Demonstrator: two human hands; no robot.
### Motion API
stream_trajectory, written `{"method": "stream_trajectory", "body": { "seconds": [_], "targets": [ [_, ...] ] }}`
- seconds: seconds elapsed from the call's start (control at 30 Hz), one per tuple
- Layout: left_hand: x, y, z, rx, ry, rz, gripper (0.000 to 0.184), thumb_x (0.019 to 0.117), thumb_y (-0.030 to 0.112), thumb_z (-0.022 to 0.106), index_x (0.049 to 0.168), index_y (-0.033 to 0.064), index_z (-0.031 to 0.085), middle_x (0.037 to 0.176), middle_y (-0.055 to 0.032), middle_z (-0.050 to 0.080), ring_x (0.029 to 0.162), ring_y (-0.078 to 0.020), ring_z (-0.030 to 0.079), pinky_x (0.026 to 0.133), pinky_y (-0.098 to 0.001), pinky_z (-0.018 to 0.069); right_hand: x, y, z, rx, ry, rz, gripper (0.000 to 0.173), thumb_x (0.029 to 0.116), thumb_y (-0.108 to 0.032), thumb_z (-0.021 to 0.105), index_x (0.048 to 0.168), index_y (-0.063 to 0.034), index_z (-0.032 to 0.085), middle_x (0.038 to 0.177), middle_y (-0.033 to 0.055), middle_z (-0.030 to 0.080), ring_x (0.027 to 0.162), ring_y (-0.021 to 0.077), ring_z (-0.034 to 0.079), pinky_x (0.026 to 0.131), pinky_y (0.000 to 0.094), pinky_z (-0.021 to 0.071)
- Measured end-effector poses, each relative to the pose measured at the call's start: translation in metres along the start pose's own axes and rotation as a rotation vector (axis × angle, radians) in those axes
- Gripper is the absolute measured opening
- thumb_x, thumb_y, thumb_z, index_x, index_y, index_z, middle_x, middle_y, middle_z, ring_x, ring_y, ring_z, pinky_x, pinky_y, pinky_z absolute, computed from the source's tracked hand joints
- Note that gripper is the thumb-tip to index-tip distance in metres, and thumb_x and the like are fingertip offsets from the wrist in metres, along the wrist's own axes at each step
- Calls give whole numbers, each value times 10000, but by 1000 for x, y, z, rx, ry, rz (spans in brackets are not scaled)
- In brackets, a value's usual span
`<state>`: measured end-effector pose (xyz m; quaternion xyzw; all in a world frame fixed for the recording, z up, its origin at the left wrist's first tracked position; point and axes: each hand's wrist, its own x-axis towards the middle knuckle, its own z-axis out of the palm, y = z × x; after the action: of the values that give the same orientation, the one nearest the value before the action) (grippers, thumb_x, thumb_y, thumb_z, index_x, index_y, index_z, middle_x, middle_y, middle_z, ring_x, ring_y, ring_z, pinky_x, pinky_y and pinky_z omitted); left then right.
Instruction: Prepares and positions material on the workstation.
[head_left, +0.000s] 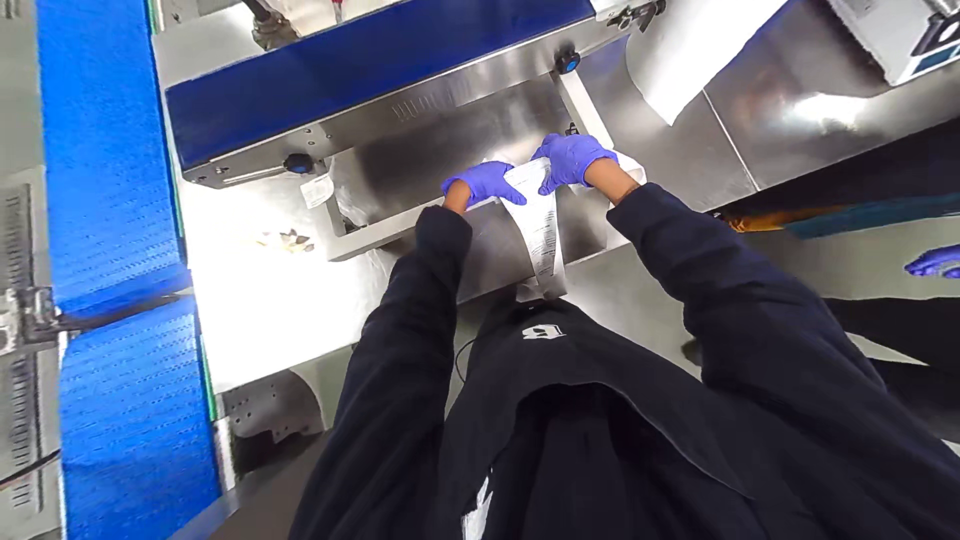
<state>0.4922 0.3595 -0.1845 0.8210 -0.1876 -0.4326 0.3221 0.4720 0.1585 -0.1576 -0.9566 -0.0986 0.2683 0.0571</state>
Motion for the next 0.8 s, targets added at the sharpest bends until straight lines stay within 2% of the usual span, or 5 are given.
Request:
{"method": "stream_trajectory", "body": {
  "seconds": [0.27, 0.37, 0.43, 0.57, 0.8],
  "targets": [
    [5, -11, -9, -249, -129, -19, 459, 925, 113, 723, 1341, 7, 560, 1207, -138, 675, 1058, -181, 666, 945, -371, 550, 9, -11, -9, -139, -82, -25, 668, 747, -506, 857, 1342, -282, 651, 1262, 180, 667, 1137, 449, 630, 871, 705, 477],
    [-26, -2, 7, 33, 254, -30, 665, 882, 422, 789, 1436, 128, 567, 1354, -180, 636, 1249, -355, 607, 1062, -595, 460, 9, -8, 2, -61, -9, -27, 626, 731, -432, 873, 1299, -240, 695, 1217, 192, 694, 1129, 454, 635, 881, 715, 477],
    [-35, -12, 30, 130, 676, 91, 632, 927, 547, 674, 1436, 183, 587, 1412, -119, 614, 1323, -286, 572, 1126, -518, 444, 10, -5, 2, -32, 28, -32, 599, 739, -419, 866, 1281, -222, 705, 1216, 176, 698, 1129, 438, 635, 878, 704, 480],
    [-43, -60, 122, -48, 1340, 511, 286, 969, 142, 599, 1126, -66, 717, 1199, -226, 710, 1177, -321, 674, 1051, -455, 518, 9, -10, -9, -66, -68, -46, 624, 807, -437, 828, 1345, -168, 661, 1306, 202, 651, 1210, 447, 595, 955, 695, 454],
    [-16, -68, 135, -425, 826, -164, 674, 959, 313, 714, 1472, -38, 454, 1480, -294, 482, 1395, -398, 465, 1160, -552, 379, 18, -15, -15, -133, -137, -39, 600, 793, -430, 837, 1309, -166, 683, 1246, 188, 679, 1156, 419, 624, 919, 671, 468]
  ]
}}
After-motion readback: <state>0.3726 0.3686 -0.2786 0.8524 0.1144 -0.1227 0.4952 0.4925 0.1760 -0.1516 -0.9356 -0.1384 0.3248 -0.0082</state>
